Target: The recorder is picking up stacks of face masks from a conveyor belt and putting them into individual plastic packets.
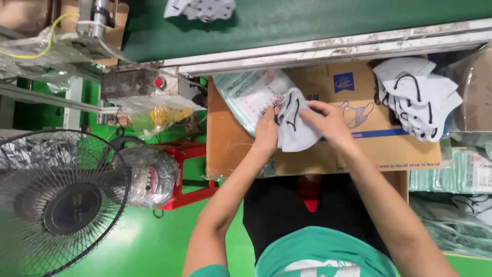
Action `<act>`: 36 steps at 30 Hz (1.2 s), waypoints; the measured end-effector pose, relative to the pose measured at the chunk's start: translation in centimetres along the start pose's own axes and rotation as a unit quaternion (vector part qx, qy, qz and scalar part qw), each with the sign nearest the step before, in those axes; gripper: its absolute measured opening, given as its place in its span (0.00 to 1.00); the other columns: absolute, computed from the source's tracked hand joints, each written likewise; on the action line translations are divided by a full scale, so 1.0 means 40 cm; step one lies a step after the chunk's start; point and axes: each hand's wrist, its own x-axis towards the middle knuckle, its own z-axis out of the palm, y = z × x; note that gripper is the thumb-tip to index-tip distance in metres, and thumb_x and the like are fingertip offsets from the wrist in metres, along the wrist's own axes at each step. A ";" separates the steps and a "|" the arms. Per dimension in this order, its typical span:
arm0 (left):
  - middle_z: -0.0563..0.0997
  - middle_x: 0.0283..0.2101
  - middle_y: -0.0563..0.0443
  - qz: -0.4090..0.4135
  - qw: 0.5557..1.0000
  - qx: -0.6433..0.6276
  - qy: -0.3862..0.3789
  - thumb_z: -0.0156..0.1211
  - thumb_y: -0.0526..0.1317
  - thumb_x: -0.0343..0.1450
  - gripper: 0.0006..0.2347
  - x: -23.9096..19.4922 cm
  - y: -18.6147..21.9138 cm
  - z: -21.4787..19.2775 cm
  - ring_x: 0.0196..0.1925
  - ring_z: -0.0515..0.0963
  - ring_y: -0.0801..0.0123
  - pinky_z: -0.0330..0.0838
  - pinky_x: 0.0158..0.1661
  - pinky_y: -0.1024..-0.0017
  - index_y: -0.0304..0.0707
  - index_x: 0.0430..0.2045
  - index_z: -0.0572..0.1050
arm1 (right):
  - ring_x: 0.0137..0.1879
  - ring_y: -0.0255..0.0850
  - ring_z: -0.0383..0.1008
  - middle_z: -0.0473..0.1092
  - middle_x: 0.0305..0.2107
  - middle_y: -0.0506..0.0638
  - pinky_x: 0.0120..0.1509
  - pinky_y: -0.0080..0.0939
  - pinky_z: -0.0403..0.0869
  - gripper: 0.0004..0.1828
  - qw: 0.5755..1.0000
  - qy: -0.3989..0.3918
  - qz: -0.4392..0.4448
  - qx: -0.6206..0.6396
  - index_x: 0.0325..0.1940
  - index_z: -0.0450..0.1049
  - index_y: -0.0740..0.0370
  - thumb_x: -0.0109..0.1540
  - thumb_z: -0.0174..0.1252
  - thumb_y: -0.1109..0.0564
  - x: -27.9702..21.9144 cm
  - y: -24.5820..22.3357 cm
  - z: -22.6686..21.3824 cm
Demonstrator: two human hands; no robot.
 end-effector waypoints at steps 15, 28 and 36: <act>0.77 0.40 0.40 0.140 0.969 -0.103 0.175 0.67 0.26 0.66 0.10 0.009 0.303 -0.223 0.43 0.78 0.48 0.73 0.44 0.58 0.30 0.38 0.74 | 0.48 0.46 0.73 0.71 0.41 0.54 0.52 0.41 0.72 0.14 0.917 0.184 -0.190 -0.299 0.44 0.76 0.66 0.56 0.69 0.61 -0.106 -0.058 -0.024; 0.79 0.50 0.35 -0.441 0.673 -0.566 0.179 0.60 0.36 0.74 0.15 -0.047 0.331 -0.077 0.44 0.81 0.55 0.79 0.45 0.56 0.17 0.48 0.73 | 0.56 0.37 0.71 0.70 0.48 0.49 0.61 0.40 0.74 0.22 0.939 0.129 -0.051 0.316 0.58 0.67 0.63 0.62 0.66 0.62 -0.122 0.082 0.032; 0.82 0.50 0.39 -0.280 0.876 -0.390 0.045 0.62 0.39 0.74 0.15 -0.053 0.390 -0.052 0.49 0.82 0.61 0.74 0.51 0.69 0.22 0.48 0.76 | 0.47 0.38 0.78 0.77 0.44 0.51 0.50 0.39 0.78 0.16 0.944 0.035 0.021 0.327 0.56 0.74 0.70 0.64 0.62 0.65 -0.139 0.098 -0.036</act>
